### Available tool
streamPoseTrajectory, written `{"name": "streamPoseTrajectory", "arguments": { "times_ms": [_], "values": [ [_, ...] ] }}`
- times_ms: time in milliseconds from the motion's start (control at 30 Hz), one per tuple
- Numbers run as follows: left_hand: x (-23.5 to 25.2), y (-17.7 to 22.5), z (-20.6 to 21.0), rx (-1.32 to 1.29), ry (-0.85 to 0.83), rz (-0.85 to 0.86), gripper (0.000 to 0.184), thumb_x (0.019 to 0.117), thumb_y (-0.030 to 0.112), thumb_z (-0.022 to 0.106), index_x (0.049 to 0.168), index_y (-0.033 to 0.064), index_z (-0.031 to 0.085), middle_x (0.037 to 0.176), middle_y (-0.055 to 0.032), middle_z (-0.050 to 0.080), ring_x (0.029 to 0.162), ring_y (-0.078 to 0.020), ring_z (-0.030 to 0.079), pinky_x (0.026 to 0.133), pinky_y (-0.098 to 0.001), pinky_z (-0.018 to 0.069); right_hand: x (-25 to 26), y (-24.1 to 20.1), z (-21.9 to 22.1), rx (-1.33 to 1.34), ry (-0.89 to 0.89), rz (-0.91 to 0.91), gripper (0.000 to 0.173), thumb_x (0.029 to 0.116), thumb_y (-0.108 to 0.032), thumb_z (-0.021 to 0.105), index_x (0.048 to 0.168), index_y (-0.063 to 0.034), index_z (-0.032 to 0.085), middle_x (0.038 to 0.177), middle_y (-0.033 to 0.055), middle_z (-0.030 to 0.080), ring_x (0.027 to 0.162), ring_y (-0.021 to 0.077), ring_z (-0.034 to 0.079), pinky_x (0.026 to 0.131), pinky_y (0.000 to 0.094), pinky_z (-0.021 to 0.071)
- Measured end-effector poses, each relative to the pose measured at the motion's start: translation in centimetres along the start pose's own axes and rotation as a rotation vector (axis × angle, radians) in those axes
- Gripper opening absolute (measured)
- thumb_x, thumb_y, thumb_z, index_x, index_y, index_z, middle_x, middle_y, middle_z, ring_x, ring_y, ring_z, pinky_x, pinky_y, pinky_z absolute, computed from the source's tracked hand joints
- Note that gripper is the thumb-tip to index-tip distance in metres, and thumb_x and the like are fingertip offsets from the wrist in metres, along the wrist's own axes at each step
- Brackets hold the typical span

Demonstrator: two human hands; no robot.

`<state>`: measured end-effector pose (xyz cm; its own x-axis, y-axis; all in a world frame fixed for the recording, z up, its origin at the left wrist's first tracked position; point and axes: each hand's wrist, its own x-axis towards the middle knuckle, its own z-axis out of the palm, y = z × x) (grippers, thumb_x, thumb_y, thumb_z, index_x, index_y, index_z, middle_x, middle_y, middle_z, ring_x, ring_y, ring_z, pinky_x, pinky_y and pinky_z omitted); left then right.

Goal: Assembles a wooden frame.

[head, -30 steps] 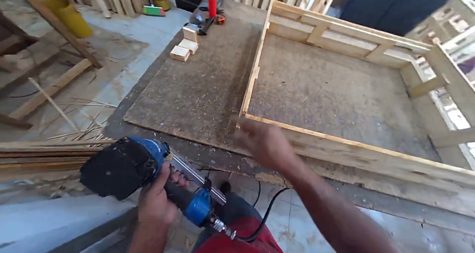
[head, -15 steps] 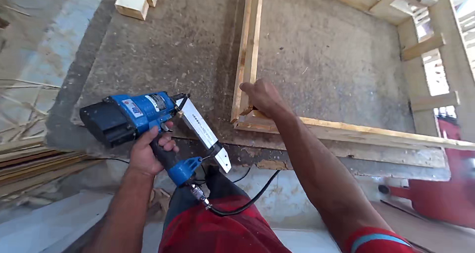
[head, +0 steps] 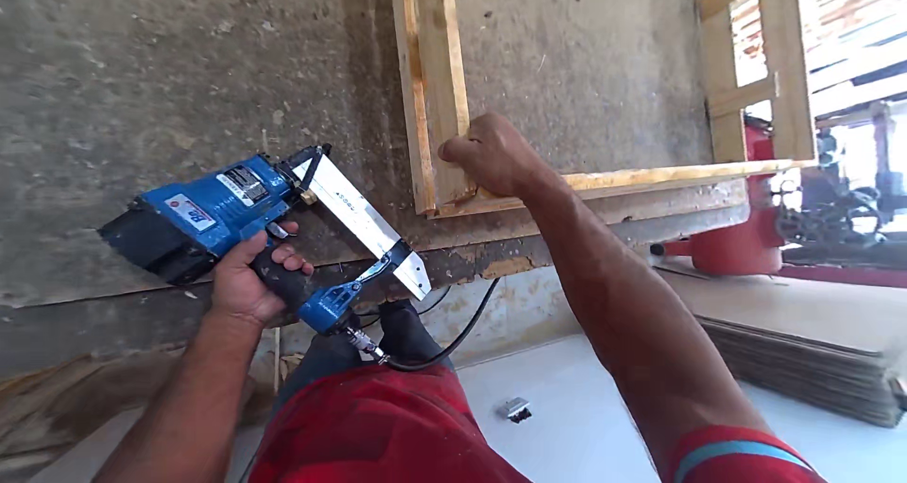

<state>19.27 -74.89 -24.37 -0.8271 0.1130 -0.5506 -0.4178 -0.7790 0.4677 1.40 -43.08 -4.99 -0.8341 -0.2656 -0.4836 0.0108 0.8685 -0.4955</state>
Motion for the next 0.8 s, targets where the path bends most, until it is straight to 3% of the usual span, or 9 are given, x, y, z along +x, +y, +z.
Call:
{"name": "streamPoseTrajectory", "arguments": {
  "times_ms": [167,300,533,667,800],
  "values": [
    [0.2,0.2,-0.4,0.031,-0.045,-0.003,0.038,0.1048,0.039,0.038,0.12,0.0171,0.065,0.065,0.0079,0.054,0.057,-0.01,0.061,0.067,-0.0369,0.0624,-0.1,-0.5,-0.4,-0.057,-0.072,0.055,0.044,0.0954,-0.045,0.058,0.066,-0.0125,0.056,0.063,0.0047,0.061,0.058,0.0175,0.061,0.053,0.0421,0.0486],
    [0.3,0.3,-0.4,0.039,-0.035,0.002,0.039,0.1048,0.039,0.037,0.121,0.0168,0.064,0.065,0.008,0.053,0.057,-0.0098,0.06,0.068,-0.0365,0.0621,-0.9,-0.9,-1.0,-0.232,-0.125,0.063,0.051,0.099,-0.052,0.051,0.068,-0.0118,0.056,0.067,0.0064,0.059,0.062,0.0214,0.061,0.057,0.0465,0.0476],
    [0.3,0.2,-0.7,0.039,-0.061,0.007,0.036,0.1029,0.039,0.044,0.121,0.0163,0.066,0.066,0.0072,0.055,0.058,-0.0109,0.062,0.068,-0.0382,0.0629,-0.9,0.1,-0.4,-0.149,-0.069,-0.019,0.051,0.0999,-0.049,0.051,0.064,-0.0126,0.053,0.064,0.0051,0.057,0.061,0.0201,0.06,0.055,0.0448,0.0466],
    [-0.1,0.0,-0.2,0.1,0.036,-0.007,0.038,0.1066,0.039,0.035,0.12,0.0178,0.063,0.071,0.0061,0.059,0.065,-0.0139,0.066,0.075,-0.0418,0.0631,-1.0,0.0,-0.4,-0.148,-0.059,-0.029,0.05,0.0997,-0.045,0.053,0.061,-0.0135,0.051,0.06,0.0037,0.055,0.056,0.0187,0.057,0.052,0.0434,0.0445],
    [-0.3,-0.5,0.2,0.062,0.146,-0.014,0.039,0.1088,0.044,0.035,0.12,0.0157,0.059,0.079,0.0018,0.062,0.072,-0.0172,0.069,0.078,-0.0434,0.063,-1.1,-0.3,-0.2,-0.162,-0.047,-0.038,0.052,0.1006,-0.043,0.051,0.058,-0.0141,0.046,0.058,0.0038,0.052,0.054,0.0192,0.054,0.05,0.0433,0.0422]
  ]
}}
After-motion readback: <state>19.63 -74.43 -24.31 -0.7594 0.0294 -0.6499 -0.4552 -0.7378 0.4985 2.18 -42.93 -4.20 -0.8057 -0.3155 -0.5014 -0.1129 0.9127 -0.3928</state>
